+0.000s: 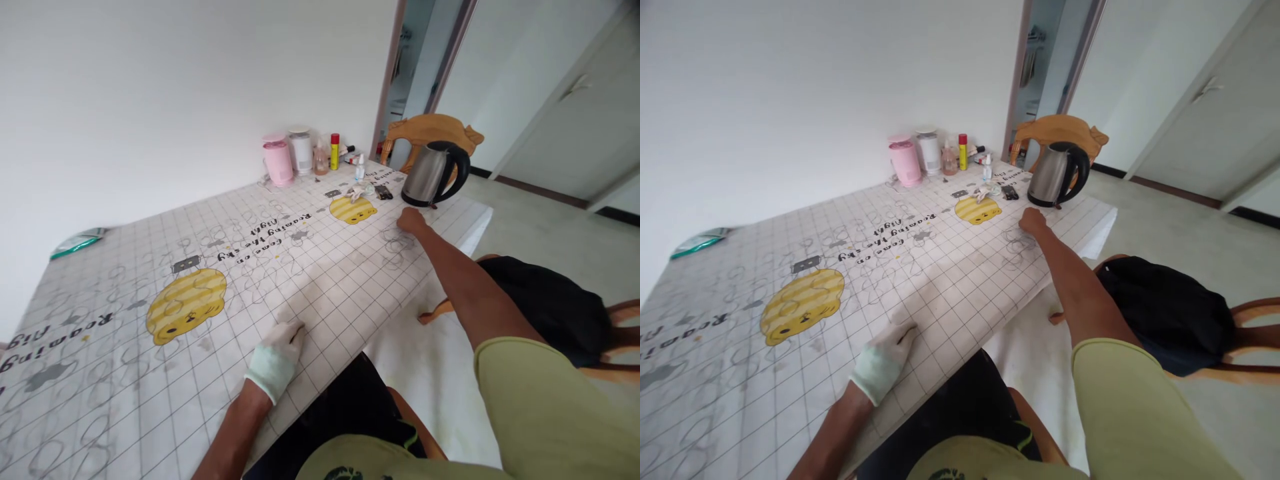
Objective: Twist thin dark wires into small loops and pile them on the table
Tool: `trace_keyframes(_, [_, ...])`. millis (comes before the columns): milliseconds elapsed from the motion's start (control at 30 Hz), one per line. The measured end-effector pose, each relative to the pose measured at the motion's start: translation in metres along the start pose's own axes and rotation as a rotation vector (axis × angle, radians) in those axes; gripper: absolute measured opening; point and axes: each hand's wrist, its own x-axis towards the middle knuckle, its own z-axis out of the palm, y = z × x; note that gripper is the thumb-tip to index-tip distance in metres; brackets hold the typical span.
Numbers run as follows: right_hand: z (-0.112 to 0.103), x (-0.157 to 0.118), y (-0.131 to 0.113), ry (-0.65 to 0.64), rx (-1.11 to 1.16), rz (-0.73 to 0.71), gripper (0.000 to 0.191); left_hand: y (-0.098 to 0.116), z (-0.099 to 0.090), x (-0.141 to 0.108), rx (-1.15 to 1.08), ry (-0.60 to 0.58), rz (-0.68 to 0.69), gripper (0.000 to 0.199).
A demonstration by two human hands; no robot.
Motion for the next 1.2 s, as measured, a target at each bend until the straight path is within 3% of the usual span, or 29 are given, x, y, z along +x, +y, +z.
trace_keyframes(233, [-0.016, 0.006, -0.006, -0.028, 0.336, 0.173, 0.018, 0.002, 0.000, 0.001, 0.007, -0.007, -0.009, 0.027])
trace_keyframes(333, [-0.023, 0.003, -0.012, -0.007, 0.520, 0.217, 0.014, 0.004, -0.001, 0.001, 0.007, -0.004, -0.020, 0.026])
trace_keyframes(633, [-0.026, -0.035, -0.056, 0.051, 0.932, 0.148, 0.007, 0.003, 0.001, 0.000, -0.007, 0.006, 0.001, 0.029])
trace_keyframes(800, [-0.027, -0.077, -0.104, 0.006, 1.000, -0.038, 0.009, 0.015, -0.018, 0.005, -0.086, 0.063, -0.193, 0.028])
trace_keyframes(933, [-0.027, -0.136, -0.148, -0.041, 0.832, -0.376, 0.003, 0.034, -0.053, 0.022, -0.259, 0.127, -0.347, 0.039])
trace_keyframes(1033, [-0.029, -0.186, -0.180, -0.047, 0.638, -0.630, 0.004, 0.048, -0.076, 0.037, -0.291, 0.172, -0.347, 0.040])
trace_keyframes(1200, [-0.024, -0.244, -0.220, -0.004, 0.501, -0.926, 0.004, 0.058, -0.091, 0.044, -0.301, 0.060, -0.340, 0.049])
